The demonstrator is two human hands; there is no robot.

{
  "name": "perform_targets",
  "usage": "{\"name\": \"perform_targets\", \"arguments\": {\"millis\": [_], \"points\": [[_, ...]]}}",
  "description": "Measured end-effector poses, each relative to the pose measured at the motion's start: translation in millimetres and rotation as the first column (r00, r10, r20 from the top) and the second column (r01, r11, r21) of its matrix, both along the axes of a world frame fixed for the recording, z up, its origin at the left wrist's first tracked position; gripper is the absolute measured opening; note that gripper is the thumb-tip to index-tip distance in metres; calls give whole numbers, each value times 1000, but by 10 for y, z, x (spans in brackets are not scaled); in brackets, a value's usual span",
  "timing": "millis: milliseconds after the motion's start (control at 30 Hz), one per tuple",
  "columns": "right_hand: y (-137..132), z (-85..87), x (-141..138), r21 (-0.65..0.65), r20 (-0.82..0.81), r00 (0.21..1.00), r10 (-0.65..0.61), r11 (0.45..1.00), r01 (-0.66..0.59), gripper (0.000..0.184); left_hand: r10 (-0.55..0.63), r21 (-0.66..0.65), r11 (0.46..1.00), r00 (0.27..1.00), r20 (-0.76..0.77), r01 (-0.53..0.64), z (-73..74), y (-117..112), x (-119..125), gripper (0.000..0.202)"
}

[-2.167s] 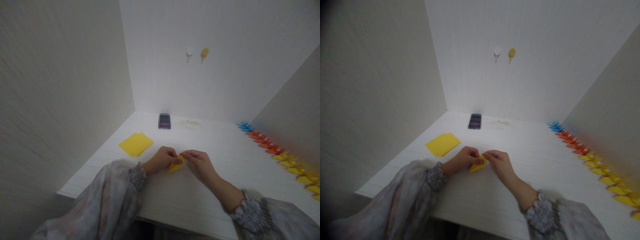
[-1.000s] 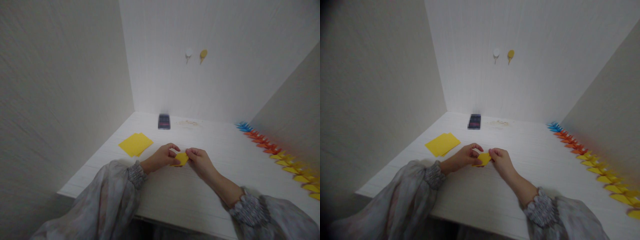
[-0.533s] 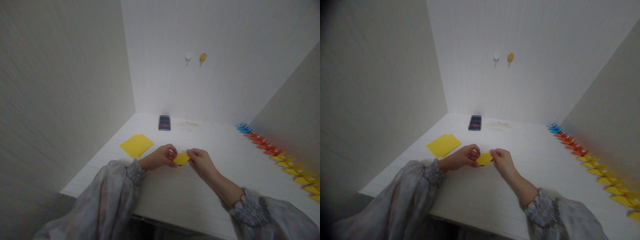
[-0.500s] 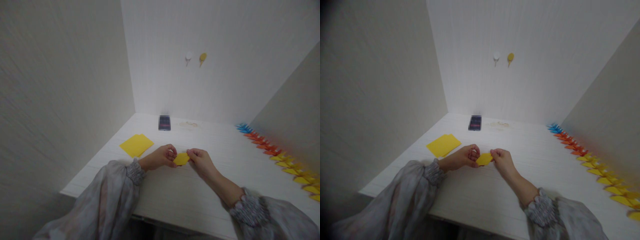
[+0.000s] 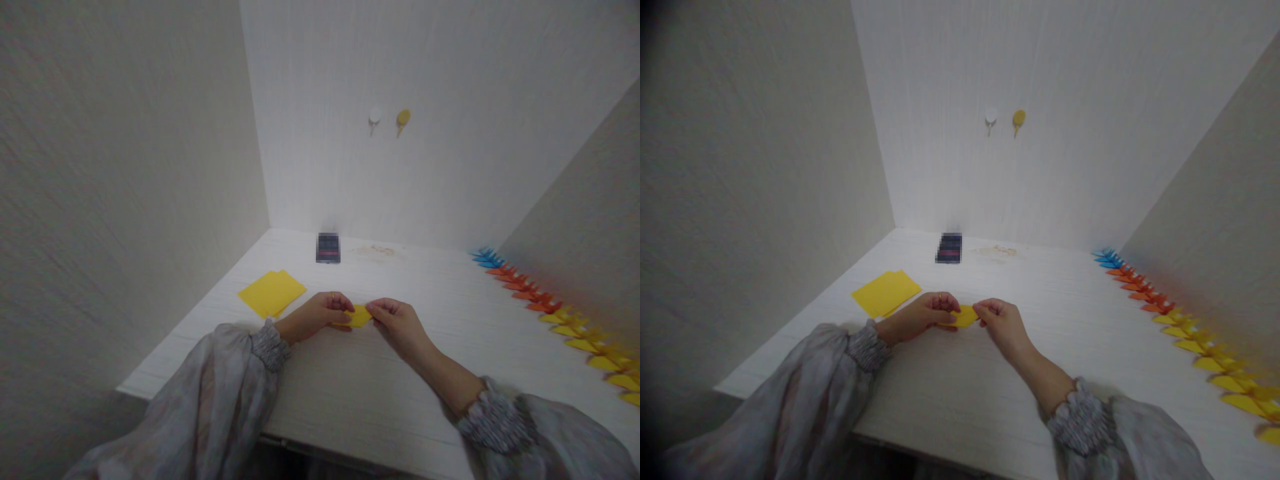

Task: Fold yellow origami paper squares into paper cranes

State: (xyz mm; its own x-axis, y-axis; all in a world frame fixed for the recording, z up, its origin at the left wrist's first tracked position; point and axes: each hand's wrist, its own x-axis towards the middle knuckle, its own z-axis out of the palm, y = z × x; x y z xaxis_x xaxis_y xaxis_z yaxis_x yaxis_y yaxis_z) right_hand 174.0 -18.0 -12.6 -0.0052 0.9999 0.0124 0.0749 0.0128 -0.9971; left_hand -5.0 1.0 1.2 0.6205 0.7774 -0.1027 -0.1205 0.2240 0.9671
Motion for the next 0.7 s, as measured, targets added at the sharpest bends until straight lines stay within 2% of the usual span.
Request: {"name": "perform_targets", "arguments": {"millis": [167, 233, 367, 500, 600, 667, 700], "points": [[-50, -5, -73, 100, 36, 996, 80, 991, -83, 29, 48, 35, 998, 998, -39, -46, -70, 22, 5, 27], [-60, 5, -68, 112, 41, 993, 106, 988, -110, 26, 60, 46, 997, 997, -41, -58, -83, 39, 3, 29], [-58, 20, -53, 63, -38, 996, 79, 995, -76, 16, 81, 39, 996, 996, -36, -79, -57, 55, 6, 34], [-35, -4, -43, 34, -58, 998, 36, 999, -34, 15, 100, 68, 993, 994, -45, -97, -45, 62, 11, 34], [-20, -19, -13, 68, 70, 997, 18, 997, -23, 14, 112, 124, 987, 991, -76, -102, -85, 82, 3, 33], [-17, -11, 18, 199, 257, 966, 8, 978, -61, 13, 106, 165, 983, 987, -122, -85, -125, 99, -5, 32], [-19, -3, 34, 296, 359, 933, 2, 948, -116, 13, 96, 189, 980, 984, -151, -66, -144, 107, -9, 31]]}}
